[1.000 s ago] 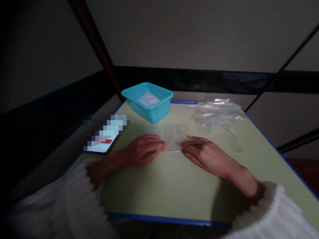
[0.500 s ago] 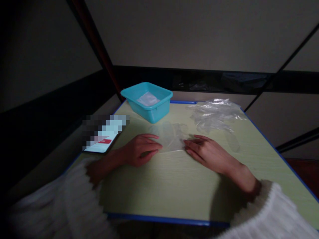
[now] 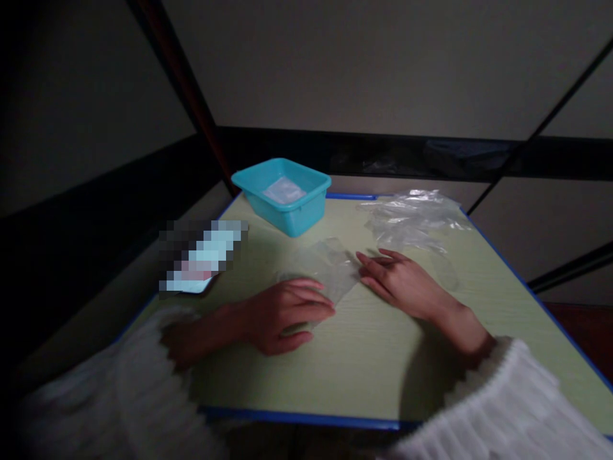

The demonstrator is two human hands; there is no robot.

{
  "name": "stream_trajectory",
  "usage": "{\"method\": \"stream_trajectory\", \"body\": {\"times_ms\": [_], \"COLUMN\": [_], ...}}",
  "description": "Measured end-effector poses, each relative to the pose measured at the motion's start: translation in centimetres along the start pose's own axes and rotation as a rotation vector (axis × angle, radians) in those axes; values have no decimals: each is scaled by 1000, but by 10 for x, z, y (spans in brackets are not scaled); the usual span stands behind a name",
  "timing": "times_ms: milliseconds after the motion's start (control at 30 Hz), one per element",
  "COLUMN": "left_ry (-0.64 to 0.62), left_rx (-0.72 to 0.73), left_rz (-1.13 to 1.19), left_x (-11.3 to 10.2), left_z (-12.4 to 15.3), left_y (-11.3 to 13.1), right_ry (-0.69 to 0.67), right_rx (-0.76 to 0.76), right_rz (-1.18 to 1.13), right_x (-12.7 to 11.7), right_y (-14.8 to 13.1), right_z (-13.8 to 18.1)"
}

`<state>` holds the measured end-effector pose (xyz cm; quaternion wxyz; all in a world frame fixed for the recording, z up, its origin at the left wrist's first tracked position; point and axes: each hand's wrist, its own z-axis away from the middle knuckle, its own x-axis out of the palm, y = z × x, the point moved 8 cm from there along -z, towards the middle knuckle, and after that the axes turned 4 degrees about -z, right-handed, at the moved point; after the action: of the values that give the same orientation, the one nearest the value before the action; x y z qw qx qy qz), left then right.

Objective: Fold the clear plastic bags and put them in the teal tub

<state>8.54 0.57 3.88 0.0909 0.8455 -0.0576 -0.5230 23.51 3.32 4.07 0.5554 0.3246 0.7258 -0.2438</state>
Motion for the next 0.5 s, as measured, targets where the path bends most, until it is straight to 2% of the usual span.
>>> {"method": "stream_trajectory", "body": {"times_ms": [200,267,333,500], "left_ry": [-128,-149,-134,-27], "left_rx": [17,-2,-96,-507], "left_rz": [32,33,5,-105], "left_x": [16,17,14,-6], "left_z": [-4,-5,-3,15], "left_y": [20,19,4,-66], "right_ry": [10,30,56,60], "right_rx": [10,6,23,82], "right_rz": [-37,-32,-31,-112], "right_x": [3,4,4,7], "right_y": [3,0,-2,-5], "right_z": [-3,-4,-5,-7]}}
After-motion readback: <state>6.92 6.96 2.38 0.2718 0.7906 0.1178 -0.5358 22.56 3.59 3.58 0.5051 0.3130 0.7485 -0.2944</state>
